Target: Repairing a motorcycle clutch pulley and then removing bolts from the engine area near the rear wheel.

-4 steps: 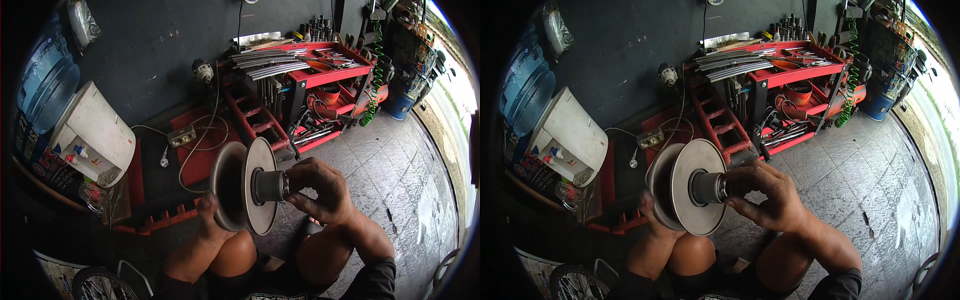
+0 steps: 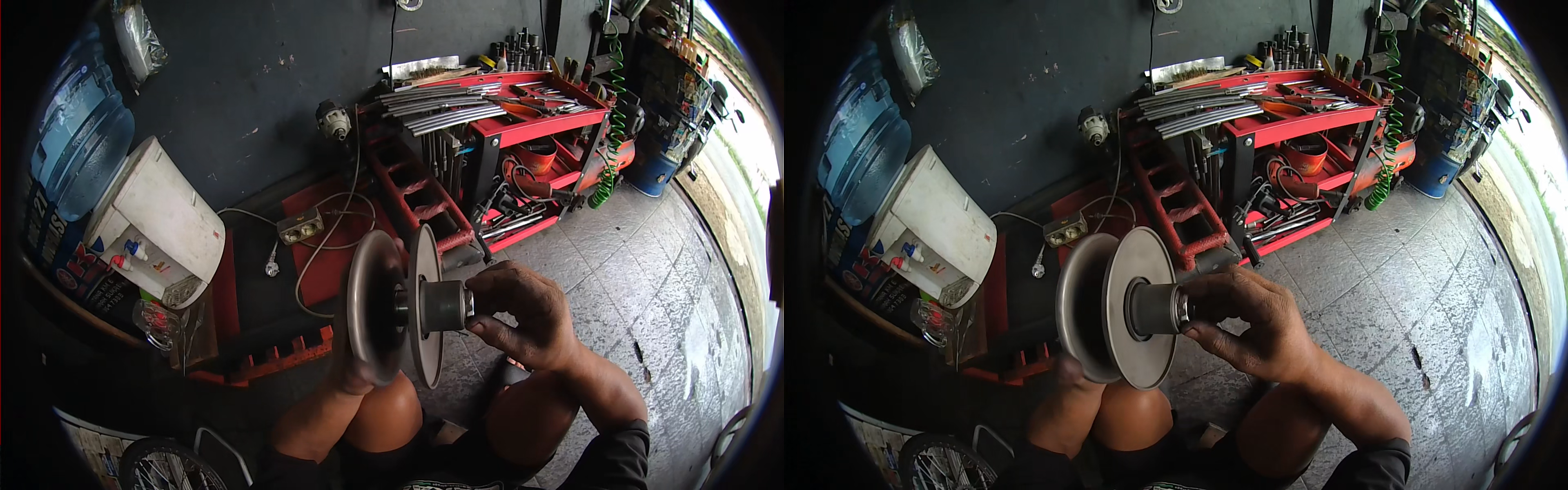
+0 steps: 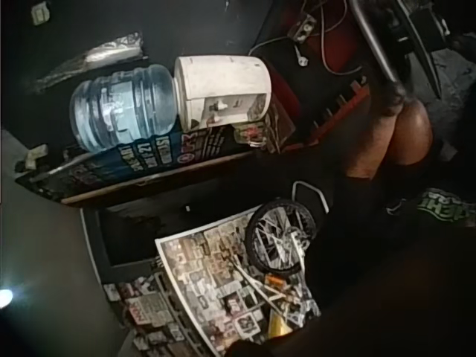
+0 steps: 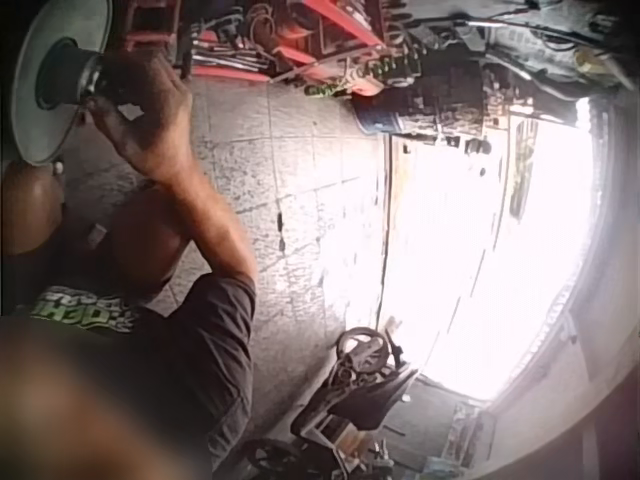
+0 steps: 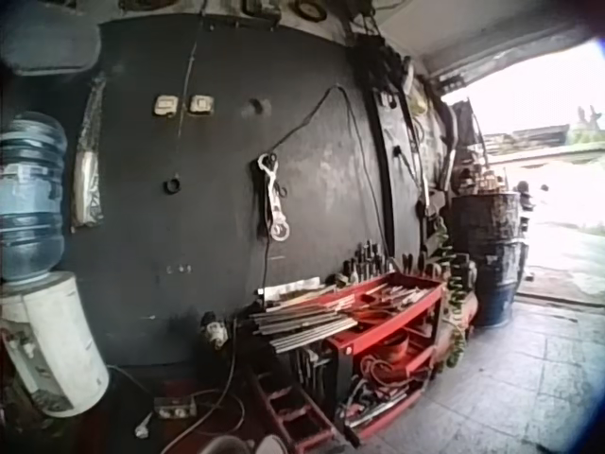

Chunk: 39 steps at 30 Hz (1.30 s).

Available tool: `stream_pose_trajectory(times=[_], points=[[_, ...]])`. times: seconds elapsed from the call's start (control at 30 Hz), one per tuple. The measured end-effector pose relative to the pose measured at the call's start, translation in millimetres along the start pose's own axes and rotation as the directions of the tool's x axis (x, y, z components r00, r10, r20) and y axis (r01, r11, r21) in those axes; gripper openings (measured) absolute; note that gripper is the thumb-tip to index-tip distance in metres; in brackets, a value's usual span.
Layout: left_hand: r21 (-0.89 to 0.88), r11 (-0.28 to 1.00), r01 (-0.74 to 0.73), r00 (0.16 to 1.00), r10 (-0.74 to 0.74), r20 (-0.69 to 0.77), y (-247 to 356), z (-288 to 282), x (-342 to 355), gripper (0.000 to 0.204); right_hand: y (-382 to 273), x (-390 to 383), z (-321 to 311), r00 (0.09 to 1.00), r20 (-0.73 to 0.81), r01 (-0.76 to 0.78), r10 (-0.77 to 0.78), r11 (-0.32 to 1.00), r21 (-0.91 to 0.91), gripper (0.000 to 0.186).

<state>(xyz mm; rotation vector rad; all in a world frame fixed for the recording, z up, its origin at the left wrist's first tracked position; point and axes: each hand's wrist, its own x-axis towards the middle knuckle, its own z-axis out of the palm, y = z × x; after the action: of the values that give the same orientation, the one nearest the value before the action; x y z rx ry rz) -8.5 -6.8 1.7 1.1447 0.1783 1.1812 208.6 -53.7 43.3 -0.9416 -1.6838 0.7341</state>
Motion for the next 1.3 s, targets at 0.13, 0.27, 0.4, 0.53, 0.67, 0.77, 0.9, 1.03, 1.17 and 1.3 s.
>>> stream_pose_trajectory(times=[0.13,0.27,0.4,0.53,0.67,0.77,0.9,1.03,1.17,1.3], points=[[0.231,0.881,-0.414,0.909,0.388,0.151,-3,-1,16,0.080,0,-4,4,0.997,0.005,-0.077,0.078,0.973,0.219,0.037],[-0.600,0.794,-0.096,0.992,0.128,0.010,-7,-15,21,0.048,-5,-8,2,0.987,0.064,-0.163,0.150,0.907,0.388,0.035],[-0.470,0.857,-0.211,0.973,0.137,-0.186,-4,5,18,0.047,-4,-10,-1,0.987,0.089,-0.157,0.132,0.901,0.406,0.033],[-0.346,0.921,-0.177,0.979,0.131,-0.154,-2,-6,11,0.045,-10,-11,-4,0.983,0.110,-0.182,0.149,0.895,0.407,0.031],[0.304,0.923,-0.237,0.900,0.326,-0.290,-24,-22,1,0.048,-6,-11,-4,0.979,0.127,-0.202,0.162,0.879,0.431,0.034],[0.326,0.918,-0.224,0.917,0.312,-0.248,-25,-32,0,0.053,-1,-12,-8,0.976,0.190,-0.188,0.105,0.846,0.499,0.053],[0.539,0.677,-0.502,0.844,0.518,0.136,-16,-14,6,0.053,-6,-8,-6,0.971,0.226,-0.169,0.080,0.898,0.407,0.104],[0.559,0.720,-0.411,0.887,0.457,0.064,-18,-20,1,0.051,-14,-2,-6,0.929,0.367,-0.138,0.044,0.963,0.233,0.127],[0.167,0.949,-0.267,0.920,0.303,-0.250,-29,-25,-7,0.049,-10,0,-1,0.930,0.361,-0.023,-0.065,0.972,0.234,0.126],[0.179,0.960,-0.215,0.960,0.241,-0.143,-33,-17,-3,0.054,-9,0,-4,0.938,0.329,0.027,-0.112,0.967,0.252,0.121]])
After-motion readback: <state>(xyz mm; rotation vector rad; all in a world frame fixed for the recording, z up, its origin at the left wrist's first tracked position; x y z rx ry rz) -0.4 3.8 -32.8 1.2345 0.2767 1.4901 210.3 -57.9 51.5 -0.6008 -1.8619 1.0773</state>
